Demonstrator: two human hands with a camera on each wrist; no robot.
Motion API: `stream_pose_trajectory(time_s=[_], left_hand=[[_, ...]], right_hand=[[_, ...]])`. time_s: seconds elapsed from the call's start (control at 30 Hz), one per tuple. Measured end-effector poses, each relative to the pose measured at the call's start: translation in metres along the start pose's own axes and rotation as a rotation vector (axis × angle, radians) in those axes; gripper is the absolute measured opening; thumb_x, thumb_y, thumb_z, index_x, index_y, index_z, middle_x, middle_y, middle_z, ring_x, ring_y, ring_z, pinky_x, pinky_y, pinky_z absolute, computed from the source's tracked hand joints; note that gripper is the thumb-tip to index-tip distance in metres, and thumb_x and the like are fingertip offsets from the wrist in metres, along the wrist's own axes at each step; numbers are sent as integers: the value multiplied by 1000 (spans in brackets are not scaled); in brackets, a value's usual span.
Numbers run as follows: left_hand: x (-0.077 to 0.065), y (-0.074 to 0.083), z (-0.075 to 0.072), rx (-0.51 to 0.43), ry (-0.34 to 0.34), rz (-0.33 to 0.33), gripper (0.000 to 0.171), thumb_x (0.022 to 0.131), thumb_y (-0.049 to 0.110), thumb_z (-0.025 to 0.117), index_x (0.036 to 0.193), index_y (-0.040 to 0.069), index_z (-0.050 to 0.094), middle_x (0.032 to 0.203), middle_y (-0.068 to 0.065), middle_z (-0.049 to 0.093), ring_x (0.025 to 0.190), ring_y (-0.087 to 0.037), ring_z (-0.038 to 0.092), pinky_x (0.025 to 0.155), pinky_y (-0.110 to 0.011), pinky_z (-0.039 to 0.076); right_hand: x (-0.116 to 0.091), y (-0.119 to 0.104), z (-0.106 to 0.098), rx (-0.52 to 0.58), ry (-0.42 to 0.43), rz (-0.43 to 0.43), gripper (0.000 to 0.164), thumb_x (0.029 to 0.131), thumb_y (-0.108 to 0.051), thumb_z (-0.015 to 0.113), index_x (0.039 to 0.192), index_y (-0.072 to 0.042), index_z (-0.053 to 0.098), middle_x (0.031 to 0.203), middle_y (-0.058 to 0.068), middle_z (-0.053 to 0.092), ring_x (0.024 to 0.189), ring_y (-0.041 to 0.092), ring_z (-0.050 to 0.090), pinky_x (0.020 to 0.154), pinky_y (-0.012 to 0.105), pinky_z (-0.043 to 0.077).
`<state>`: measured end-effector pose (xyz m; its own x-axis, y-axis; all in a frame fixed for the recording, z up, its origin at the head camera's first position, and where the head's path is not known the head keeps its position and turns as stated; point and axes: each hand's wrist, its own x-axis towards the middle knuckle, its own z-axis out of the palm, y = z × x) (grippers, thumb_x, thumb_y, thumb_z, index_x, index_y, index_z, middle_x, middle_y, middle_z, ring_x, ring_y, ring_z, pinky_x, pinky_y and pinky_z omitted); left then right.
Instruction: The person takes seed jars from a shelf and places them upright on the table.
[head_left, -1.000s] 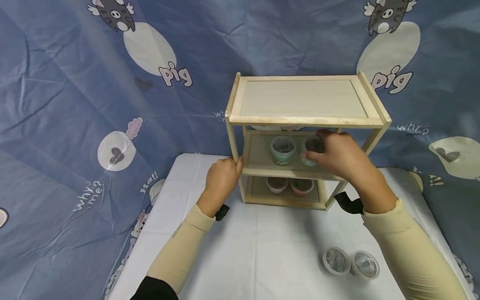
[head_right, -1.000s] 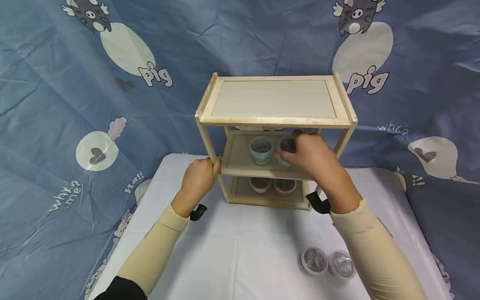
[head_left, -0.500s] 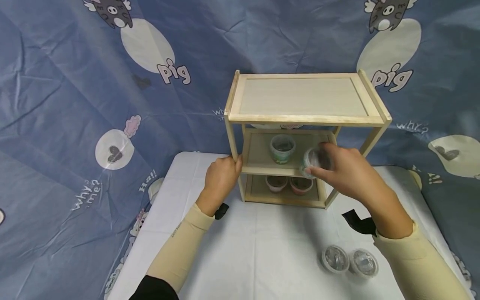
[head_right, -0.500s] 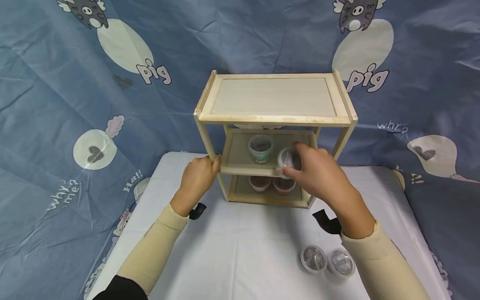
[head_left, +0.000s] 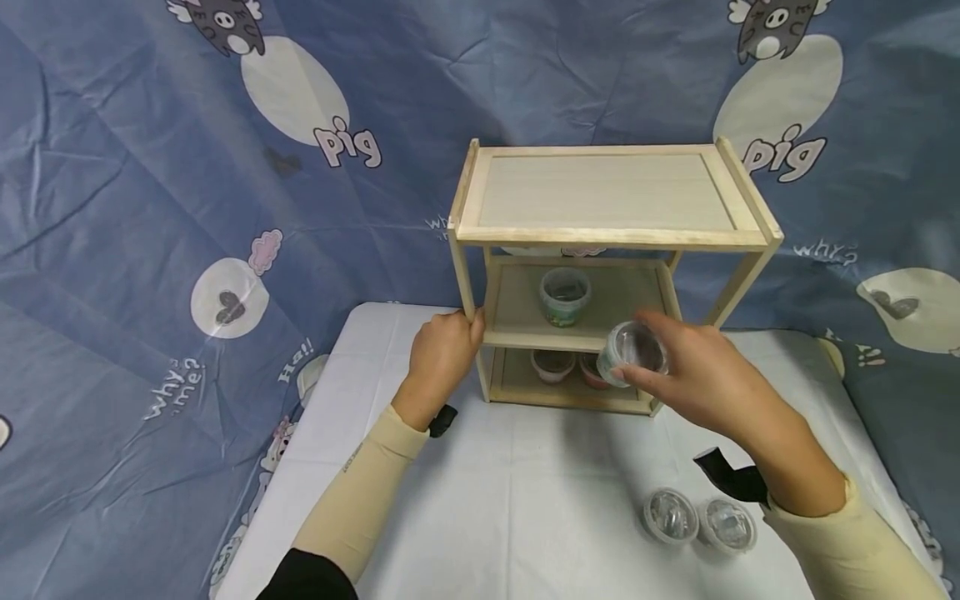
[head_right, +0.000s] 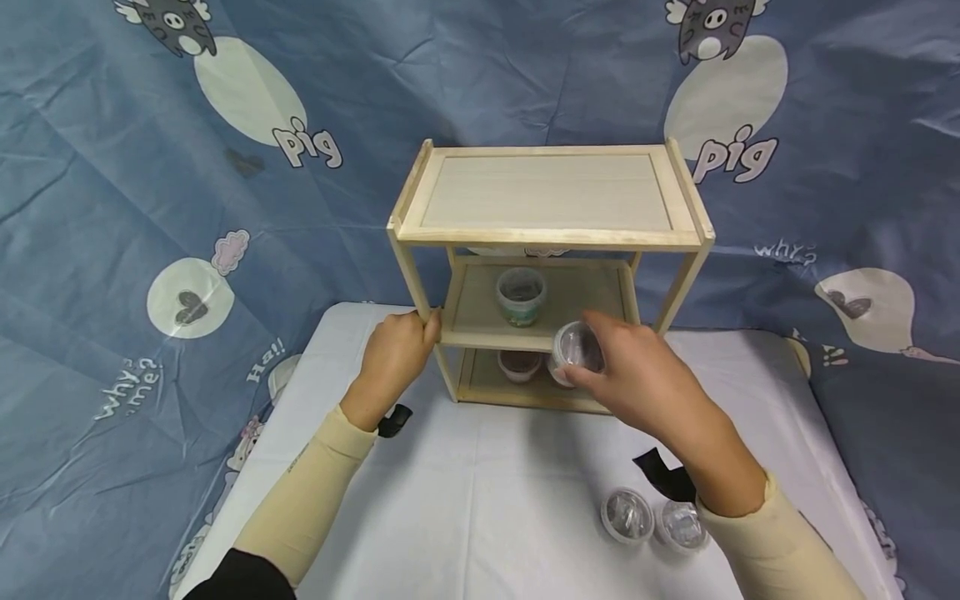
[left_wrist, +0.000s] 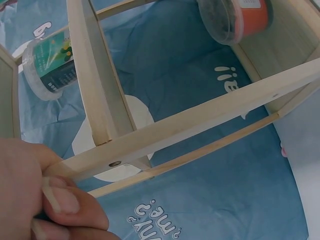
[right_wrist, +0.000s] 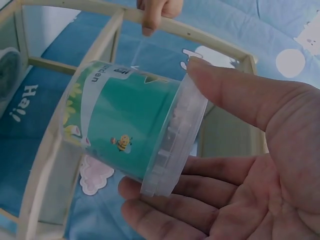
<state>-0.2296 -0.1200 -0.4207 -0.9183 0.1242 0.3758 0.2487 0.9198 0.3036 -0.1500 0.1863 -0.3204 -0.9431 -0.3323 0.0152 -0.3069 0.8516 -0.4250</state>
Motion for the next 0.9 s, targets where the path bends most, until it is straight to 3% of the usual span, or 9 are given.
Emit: stream_pose_trajectory(time_s=[0.1, 0.23, 0.47, 0.7, 0.9], left_hand=[[0, 0, 0, -3, -3, 7, 58, 103, 35, 39, 48, 16, 43, 42, 0, 41, 35, -18, 43, 33, -34, 34], [1, 1, -2, -7, -7, 0, 58, 103, 36, 39, 49, 16, 43, 43, 0, 41, 36, -18, 44, 33, -34, 34], [0, 1, -3, -1, -6, -4, 59, 103, 36, 38, 48, 15, 43, 44, -1, 42, 37, -19, 45, 34, -35, 35], [0, 0, -2, 3, -8, 2, 59, 103, 36, 38, 48, 15, 43, 42, 0, 41, 35, -18, 43, 33, -34, 34], [0, 1, -3, -1, -13, -3, 59, 103, 36, 38, 48, 15, 43, 43, -1, 42, 36, -19, 44, 33, -34, 34]], right_hand=[[-5, 1, 3, 13, -37, 21, 74, 86, -53, 66, 139, -5, 43, 98, 10, 66, 73, 17, 62, 69, 46, 49], [-10, 2, 8, 29, -48, 12, 75, 86, -56, 65, 137, -6, 44, 109, 13, 65, 80, 20, 63, 69, 45, 49], [-18, 5, 16, 2, -59, -26, 70, 84, -54, 68, 133, -7, 50, 100, 3, 66, 75, 13, 59, 69, 40, 47], [-27, 7, 30, 1, -59, -51, 70, 83, -53, 70, 136, -12, 49, 113, 7, 66, 92, 19, 64, 76, 46, 49], [-36, 10, 41, 1, -62, -44, 66, 83, -52, 71, 131, -11, 53, 111, 5, 67, 96, 22, 65, 76, 45, 50]])
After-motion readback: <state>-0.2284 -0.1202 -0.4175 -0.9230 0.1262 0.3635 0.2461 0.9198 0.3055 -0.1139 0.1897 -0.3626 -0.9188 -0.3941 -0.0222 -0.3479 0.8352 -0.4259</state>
